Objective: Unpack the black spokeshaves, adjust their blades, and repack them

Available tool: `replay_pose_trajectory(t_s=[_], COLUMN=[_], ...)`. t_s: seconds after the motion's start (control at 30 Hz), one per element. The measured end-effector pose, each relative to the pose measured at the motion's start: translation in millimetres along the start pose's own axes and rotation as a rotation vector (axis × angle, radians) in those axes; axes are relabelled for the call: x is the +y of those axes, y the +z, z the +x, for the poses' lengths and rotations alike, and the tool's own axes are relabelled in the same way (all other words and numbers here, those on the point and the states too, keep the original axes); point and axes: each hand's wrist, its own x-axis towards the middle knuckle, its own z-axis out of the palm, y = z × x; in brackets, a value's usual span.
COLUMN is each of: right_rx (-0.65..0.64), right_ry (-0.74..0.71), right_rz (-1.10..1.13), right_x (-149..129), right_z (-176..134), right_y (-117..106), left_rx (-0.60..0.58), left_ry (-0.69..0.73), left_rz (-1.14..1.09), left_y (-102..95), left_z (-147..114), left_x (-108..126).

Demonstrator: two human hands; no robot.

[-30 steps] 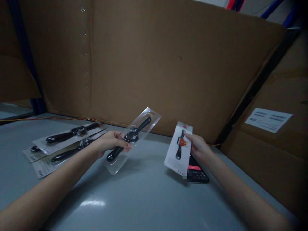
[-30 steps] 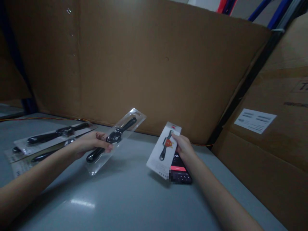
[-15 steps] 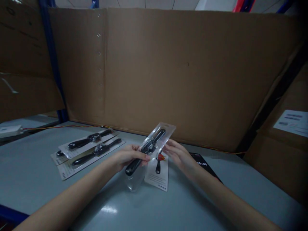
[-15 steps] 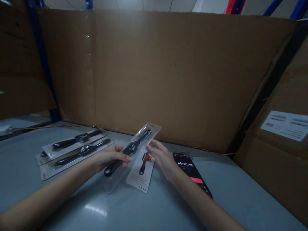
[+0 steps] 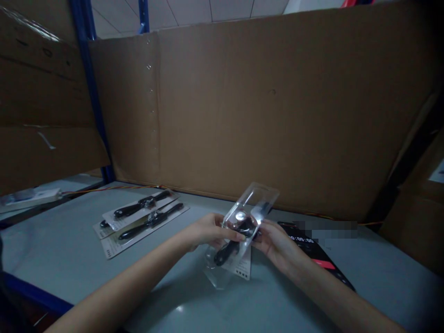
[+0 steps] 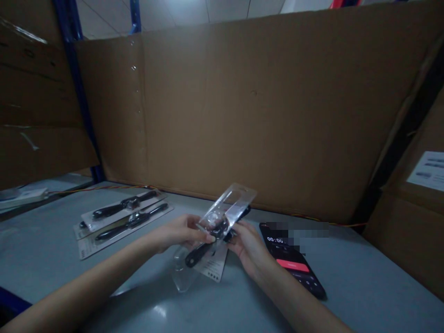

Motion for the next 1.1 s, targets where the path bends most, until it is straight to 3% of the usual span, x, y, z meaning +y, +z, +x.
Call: replay_pose_trajectory(t_s=[0.07,0.17,0.27,0.37,0.5,0.7,0.8,0.9,1.0,1.1], right_rx=[0.089,0.203,0.198,0.154,0.158,0.113,0.059,-0.03,-0.099,-0.18], right_ry=[-0.057,-0.146,-0.184,-0.147,-0.09,-0.065,-0.021,0.015,0.038,0.029], right_rz=[-0.005,-0.026,-0.033,-0.045,-0.088,-0.115,-0.11,-0.096,-0.091,-0.079], right_x=[-5.4,-17.8,-26.0,-27.3,-23.5,-16.9,-14.9,-13.1,-11.2,-10.5], right_z=[5.5,13.4,18.1,18.0,14.9,11.7,5.8,-2.2,-10.4,-17.6], right_y=[-9.7,-23.7,-32.8,-33.2,-27.3,-21.3,-12.8,-1.7,7.8,15.0], left_rx=[0.054,0.281,0.481,0.511,0.587,0.663,0.598,0.344,0.083,-0.099], left_ry=[-0.008,-0.041,-0.079,-0.059,0.088,0.137,0.231,0.293,0.18,0.036], left_rz=[0.043,0.202,0.353,0.587,0.923,1.068,0.971,0.634,0.312,0.104], left_y=[-7.7,-28.4,-51.3,-63.3,-58.6,-46.2,-36.6,-17.4,4.4,17.1], left_z=[3.0,5.9,7.2,9.5,14.3,13.4,9.2,6.2,3.8,0.0], left_x=[1.0,-0.5,-10.9,-27.5,-43.9,-39.7,-26.8,-16.4,-12.4,-11.6])
